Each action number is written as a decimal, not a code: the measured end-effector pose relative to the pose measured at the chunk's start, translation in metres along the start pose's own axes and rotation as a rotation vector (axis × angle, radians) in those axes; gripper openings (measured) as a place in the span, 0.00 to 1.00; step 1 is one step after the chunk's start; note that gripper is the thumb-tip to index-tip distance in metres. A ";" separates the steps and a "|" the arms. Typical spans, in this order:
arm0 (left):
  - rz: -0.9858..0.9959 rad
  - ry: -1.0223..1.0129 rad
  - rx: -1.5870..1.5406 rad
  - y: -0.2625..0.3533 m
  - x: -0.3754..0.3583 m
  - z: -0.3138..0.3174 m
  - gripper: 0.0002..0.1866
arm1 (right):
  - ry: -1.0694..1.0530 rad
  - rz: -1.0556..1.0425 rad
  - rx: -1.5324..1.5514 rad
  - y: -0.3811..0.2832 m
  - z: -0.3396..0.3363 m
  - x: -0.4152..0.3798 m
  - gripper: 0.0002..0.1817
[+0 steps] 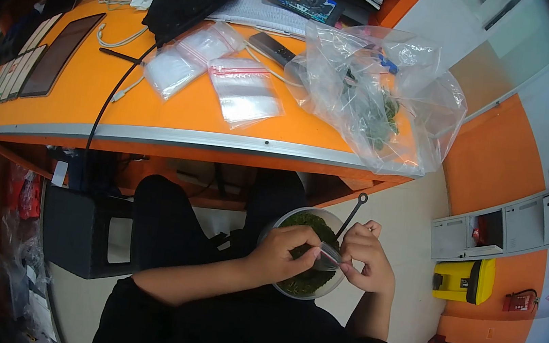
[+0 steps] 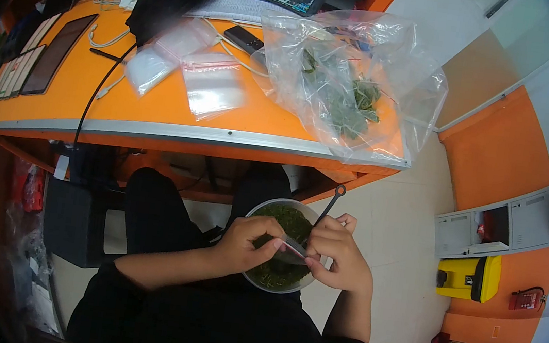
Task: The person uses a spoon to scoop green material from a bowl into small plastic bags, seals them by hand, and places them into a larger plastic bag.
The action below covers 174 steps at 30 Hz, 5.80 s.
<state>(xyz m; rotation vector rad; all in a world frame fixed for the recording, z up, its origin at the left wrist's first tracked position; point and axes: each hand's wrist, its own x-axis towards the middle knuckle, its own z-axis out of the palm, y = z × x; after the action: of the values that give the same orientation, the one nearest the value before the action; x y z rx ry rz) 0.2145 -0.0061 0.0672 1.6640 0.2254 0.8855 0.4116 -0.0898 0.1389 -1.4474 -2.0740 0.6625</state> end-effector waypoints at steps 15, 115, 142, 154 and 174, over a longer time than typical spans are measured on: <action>0.050 -0.044 -0.014 0.000 0.002 0.000 0.03 | 0.034 -0.066 0.063 0.003 0.004 0.001 0.11; 0.034 0.386 1.121 0.046 0.115 -0.201 0.11 | 0.295 0.564 0.483 0.072 0.032 -0.035 0.19; -0.062 0.535 0.452 -0.007 0.100 -0.226 0.18 | 0.170 0.636 0.407 0.056 0.047 -0.002 0.16; 0.195 0.505 0.929 0.011 0.108 -0.219 0.08 | 0.222 0.574 0.503 0.073 0.048 -0.010 0.17; 0.109 0.175 0.549 0.070 0.055 -0.080 0.06 | 0.284 -0.068 -0.154 0.038 0.040 -0.009 0.10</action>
<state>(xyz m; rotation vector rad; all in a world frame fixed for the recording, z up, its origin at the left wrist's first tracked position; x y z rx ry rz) 0.1793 0.0652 0.1565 2.1177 0.5402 1.1204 0.4144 -0.0904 0.0828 -1.4517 -1.9737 0.2565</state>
